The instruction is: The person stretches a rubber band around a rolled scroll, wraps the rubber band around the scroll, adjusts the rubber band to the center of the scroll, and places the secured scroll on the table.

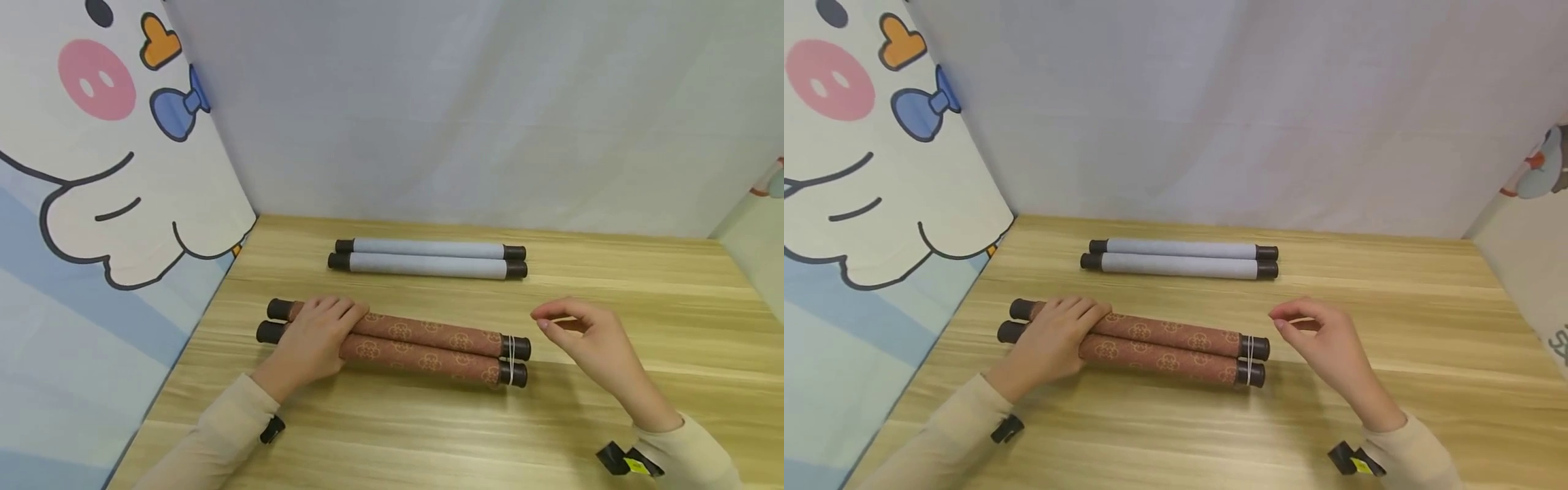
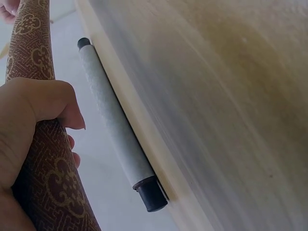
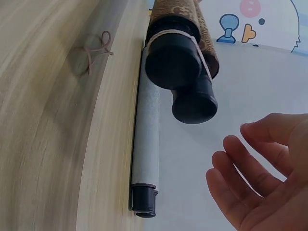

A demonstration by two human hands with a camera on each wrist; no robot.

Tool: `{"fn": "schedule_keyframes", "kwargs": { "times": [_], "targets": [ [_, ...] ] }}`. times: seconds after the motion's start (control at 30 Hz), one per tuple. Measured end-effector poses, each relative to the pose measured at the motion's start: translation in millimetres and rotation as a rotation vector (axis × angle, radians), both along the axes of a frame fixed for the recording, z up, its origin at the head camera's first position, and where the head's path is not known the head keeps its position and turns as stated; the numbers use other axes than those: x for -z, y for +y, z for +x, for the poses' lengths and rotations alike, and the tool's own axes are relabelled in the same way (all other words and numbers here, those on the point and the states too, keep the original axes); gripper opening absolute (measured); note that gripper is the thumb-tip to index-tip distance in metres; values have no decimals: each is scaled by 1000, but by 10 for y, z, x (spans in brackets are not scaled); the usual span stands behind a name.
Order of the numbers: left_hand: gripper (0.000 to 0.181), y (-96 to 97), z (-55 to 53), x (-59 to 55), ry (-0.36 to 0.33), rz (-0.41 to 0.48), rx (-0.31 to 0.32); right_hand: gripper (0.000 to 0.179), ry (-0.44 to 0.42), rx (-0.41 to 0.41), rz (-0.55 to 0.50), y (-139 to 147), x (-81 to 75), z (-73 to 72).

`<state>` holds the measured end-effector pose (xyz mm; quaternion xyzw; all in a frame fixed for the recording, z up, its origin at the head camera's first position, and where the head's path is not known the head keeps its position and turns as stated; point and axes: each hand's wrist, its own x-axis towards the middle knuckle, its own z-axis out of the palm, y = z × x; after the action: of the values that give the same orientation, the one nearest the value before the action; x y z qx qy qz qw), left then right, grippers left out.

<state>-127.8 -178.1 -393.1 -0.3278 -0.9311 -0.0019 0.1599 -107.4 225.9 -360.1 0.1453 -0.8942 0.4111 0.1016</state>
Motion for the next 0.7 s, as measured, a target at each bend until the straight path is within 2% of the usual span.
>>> {"fn": "schedule_keyframes", "kwargs": {
  "times": [0.33, 0.53, 0.7],
  "targets": [
    [74, 25, 56, -9, -57, -9, -19, 26, 99, -77, 95, -35, 40, 43],
    [75, 23, 67, -30, -53, -12, -24, 39, 215, -175, 114, -55, 77, 21],
    [76, 9, 73, -15, -63, -6, -27, 44, 274, -242, 111, -66, 92, 18]
  ]
}}
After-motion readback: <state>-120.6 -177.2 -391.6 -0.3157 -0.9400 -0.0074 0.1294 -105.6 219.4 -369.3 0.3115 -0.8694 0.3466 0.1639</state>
